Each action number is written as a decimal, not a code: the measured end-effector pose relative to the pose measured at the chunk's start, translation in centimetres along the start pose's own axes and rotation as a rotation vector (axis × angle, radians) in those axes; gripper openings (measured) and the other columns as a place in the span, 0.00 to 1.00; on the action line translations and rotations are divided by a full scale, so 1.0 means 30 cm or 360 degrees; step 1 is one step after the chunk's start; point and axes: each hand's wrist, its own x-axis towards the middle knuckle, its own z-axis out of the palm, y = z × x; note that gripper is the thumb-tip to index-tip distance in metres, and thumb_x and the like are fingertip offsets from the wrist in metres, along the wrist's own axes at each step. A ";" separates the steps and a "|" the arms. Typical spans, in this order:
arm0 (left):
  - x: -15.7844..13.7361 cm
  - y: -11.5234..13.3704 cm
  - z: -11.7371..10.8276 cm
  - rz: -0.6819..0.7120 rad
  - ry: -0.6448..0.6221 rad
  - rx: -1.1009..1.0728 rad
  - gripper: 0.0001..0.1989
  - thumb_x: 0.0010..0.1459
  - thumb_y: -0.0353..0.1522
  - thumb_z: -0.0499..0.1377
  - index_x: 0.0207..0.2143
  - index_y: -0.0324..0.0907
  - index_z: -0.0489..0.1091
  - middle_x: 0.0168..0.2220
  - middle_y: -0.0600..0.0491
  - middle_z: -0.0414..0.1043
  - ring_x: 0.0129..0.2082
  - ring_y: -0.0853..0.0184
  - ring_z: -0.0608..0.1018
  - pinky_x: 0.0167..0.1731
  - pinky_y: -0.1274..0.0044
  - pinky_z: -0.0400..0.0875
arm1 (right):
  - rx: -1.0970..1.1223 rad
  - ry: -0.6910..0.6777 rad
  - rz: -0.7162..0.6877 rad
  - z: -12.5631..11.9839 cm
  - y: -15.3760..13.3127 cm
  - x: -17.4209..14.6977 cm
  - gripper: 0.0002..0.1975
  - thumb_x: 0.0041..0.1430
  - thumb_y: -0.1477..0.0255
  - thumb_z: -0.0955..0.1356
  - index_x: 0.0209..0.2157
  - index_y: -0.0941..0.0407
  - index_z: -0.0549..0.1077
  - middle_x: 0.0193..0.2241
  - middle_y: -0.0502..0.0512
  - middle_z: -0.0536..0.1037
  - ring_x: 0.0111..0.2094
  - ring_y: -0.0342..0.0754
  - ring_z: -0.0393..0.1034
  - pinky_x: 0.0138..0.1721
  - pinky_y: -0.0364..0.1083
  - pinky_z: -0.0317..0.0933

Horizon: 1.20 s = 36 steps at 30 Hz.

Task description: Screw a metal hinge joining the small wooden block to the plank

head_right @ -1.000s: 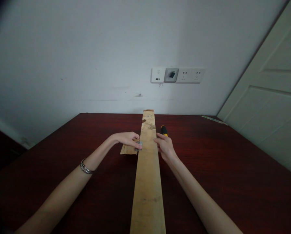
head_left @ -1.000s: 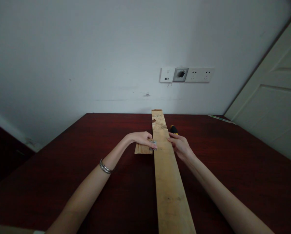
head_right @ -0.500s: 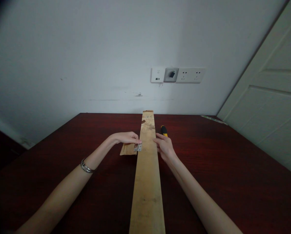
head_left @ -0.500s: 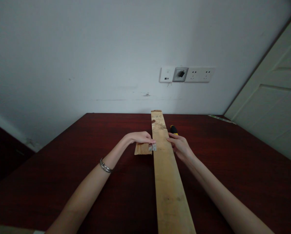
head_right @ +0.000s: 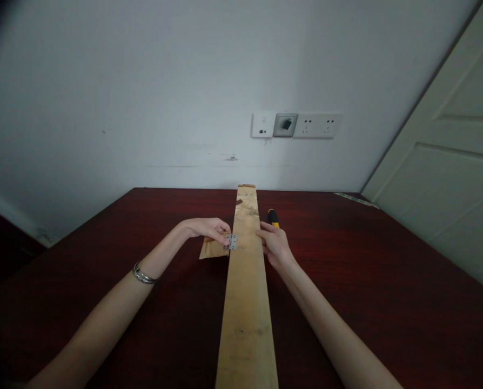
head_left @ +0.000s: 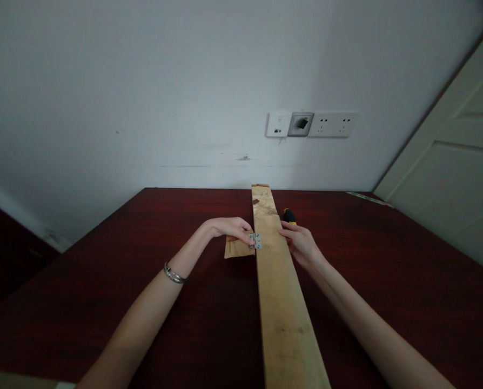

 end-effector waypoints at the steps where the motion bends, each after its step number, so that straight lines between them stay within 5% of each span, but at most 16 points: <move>1: 0.002 -0.001 0.000 -0.0012 -0.0005 -0.0028 0.17 0.38 0.36 0.69 0.31 0.39 0.72 0.31 0.53 0.75 0.31 0.69 0.75 0.34 0.77 0.67 | -0.0005 0.0002 -0.0003 0.001 -0.003 -0.003 0.21 0.48 0.82 0.66 0.47 0.66 0.69 0.22 0.54 0.76 0.19 0.42 0.69 0.20 0.41 0.64; 16: 0.027 -0.036 -0.002 0.0108 -0.0051 -0.0058 0.21 0.35 0.34 0.70 0.34 0.37 0.71 0.34 0.51 0.75 0.31 0.67 0.75 0.31 0.77 0.68 | -0.0030 -0.0022 -0.0029 0.000 0.002 -0.003 0.21 0.47 0.81 0.67 0.46 0.64 0.70 0.22 0.53 0.76 0.21 0.43 0.70 0.22 0.41 0.64; 22: 0.017 -0.032 -0.006 -0.0005 -0.0121 -0.0212 0.18 0.37 0.36 0.70 0.31 0.37 0.73 0.32 0.52 0.75 0.30 0.69 0.75 0.32 0.77 0.68 | -0.0027 -0.0004 -0.0033 0.006 0.000 -0.005 0.22 0.47 0.81 0.66 0.47 0.65 0.70 0.22 0.54 0.77 0.20 0.43 0.70 0.21 0.41 0.64; 27: 0.013 -0.032 -0.012 0.0055 -0.0056 -0.0311 0.12 0.44 0.37 0.66 0.29 0.38 0.73 0.30 0.53 0.74 0.31 0.71 0.74 0.34 0.79 0.67 | 0.0014 -0.0003 -0.0008 0.002 0.002 -0.001 0.24 0.47 0.81 0.66 0.49 0.66 0.68 0.23 0.55 0.78 0.21 0.44 0.71 0.22 0.41 0.65; 36: 0.015 -0.026 -0.013 0.0113 -0.0001 -0.0247 0.10 0.43 0.34 0.66 0.27 0.38 0.73 0.27 0.55 0.72 0.28 0.72 0.72 0.31 0.80 0.64 | 0.0011 0.0007 -0.0014 -0.001 0.000 -0.004 0.25 0.46 0.82 0.67 0.49 0.66 0.68 0.24 0.55 0.78 0.20 0.43 0.70 0.20 0.40 0.64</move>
